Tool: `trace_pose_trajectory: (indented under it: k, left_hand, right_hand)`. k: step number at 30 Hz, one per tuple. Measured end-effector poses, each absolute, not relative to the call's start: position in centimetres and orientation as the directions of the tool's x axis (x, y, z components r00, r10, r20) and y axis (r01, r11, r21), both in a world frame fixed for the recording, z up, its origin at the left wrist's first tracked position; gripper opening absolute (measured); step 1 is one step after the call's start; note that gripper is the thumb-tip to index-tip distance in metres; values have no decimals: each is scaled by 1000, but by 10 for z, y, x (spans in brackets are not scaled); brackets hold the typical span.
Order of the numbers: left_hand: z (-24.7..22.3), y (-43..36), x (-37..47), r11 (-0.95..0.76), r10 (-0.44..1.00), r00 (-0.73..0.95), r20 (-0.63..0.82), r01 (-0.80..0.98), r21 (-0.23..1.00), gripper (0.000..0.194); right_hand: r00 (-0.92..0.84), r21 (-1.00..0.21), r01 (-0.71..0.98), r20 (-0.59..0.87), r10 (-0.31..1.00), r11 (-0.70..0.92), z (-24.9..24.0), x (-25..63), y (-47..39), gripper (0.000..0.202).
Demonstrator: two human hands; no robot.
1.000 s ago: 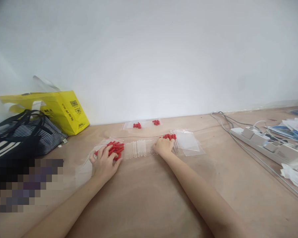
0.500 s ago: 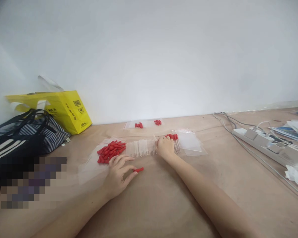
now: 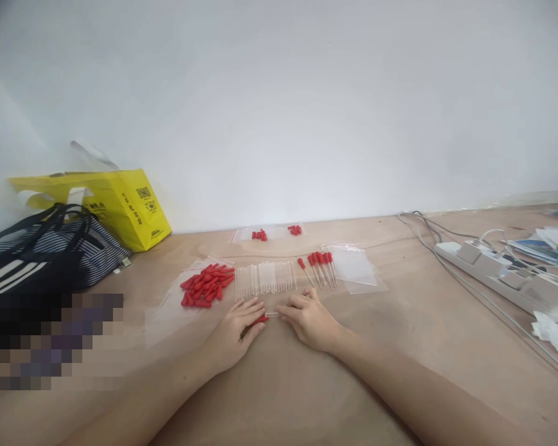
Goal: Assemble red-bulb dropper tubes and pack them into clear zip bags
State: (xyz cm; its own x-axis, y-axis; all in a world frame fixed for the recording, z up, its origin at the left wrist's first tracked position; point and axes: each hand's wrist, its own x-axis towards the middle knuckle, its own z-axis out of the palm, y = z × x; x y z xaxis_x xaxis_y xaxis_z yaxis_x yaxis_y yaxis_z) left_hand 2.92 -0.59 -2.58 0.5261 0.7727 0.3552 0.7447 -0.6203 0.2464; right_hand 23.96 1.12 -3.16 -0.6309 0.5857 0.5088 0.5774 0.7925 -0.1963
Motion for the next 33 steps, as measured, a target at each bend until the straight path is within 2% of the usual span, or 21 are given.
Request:
trace_pose_trajectory:
  k: [6, 16, 21, 27, 33]
  left_hand:
    - [-26, -6, 28, -654, 739, 533, 412, 714, 250, 26]
    - [-26, -6, 28, -670, 716, 537, 447, 709, 221, 25]
    - [-24, -7, 28, -688, 684, 521, 511, 694, 213, 23]
    - [-20, -12, 29, -687, 669, 468, 578, 686, 240, 17]
    - [-19, -15, 31, -721, 604, 445, 661, 658, 217, 12]
  right_hand:
    - [-618, -242, 590, 480, 623, 770, -33, 241, 10, 24]
    - [-621, -298, 553, 475, 624, 778, -31, 239, 8, 25]
    - [-605, -316, 532, 507, 614, 785, -31, 236, 6, 24]
    - [-591, -276, 501, 584, 557, 820, -29, 231, -2, 22]
    - [-584, -156, 462, 688, 432, 873, -31, 230, -5, 23]
